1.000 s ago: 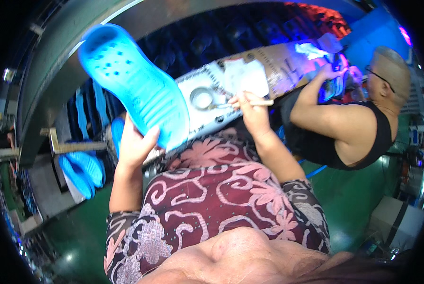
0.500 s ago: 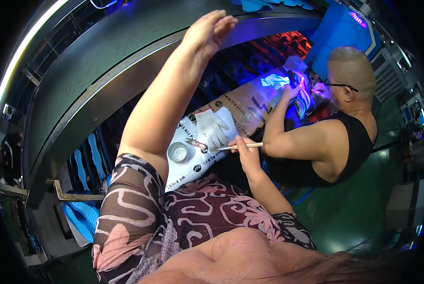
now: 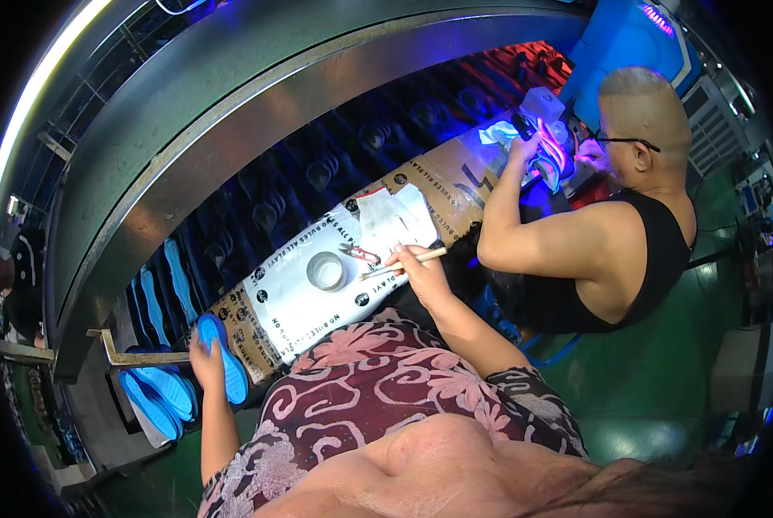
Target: The person applies liquid to shoe soles using a brush and places them onto an overhead conveyor.
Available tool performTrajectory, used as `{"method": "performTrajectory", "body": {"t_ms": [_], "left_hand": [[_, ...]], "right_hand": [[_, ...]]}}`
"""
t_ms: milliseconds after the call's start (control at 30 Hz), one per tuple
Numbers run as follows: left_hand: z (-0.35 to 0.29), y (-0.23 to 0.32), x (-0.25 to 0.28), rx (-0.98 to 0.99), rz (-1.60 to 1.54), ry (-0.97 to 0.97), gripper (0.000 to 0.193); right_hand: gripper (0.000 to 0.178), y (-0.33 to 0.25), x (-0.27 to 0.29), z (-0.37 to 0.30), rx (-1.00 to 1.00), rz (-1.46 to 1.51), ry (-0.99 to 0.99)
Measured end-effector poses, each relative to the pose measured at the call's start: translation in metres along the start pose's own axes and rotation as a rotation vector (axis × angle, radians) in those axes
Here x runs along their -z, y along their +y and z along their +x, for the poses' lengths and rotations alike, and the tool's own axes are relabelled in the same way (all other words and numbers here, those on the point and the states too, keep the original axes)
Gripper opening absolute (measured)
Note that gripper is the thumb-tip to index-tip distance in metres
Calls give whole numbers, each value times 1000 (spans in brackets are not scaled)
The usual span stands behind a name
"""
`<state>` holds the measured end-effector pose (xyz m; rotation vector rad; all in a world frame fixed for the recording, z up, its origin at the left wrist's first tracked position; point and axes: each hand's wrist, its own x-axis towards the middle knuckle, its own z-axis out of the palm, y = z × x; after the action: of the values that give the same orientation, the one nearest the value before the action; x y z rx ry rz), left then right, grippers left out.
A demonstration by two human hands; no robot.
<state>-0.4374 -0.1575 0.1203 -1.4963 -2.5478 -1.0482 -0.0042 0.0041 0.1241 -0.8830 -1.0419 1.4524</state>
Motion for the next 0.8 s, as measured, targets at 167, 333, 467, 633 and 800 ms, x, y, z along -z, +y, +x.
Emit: {"method": "performTrajectory", "body": {"t_ms": [167, 333, 467, 633, 800], "left_hand": [[-85, -94, 30, 486, 511, -333, 78], [-94, -115, -3, 705, -618, -196, 43], [-49, -5, 4, 1113, -1403, -263, 24], [-50, 90, -4, 670, -1292, -52, 20], [-66, 111, -24, 456, -890, -345, 37]], "right_hand": [[29, 12, -17, 0, -33, -18, -109], [28, 5, -20, -5, -54, -88, -167], [29, 15, -13, -5, -49, -131, -136], [32, 4, -9, -2, -120, -133, -127], [34, -4, -28, 0, -78, -195, -200]]}}
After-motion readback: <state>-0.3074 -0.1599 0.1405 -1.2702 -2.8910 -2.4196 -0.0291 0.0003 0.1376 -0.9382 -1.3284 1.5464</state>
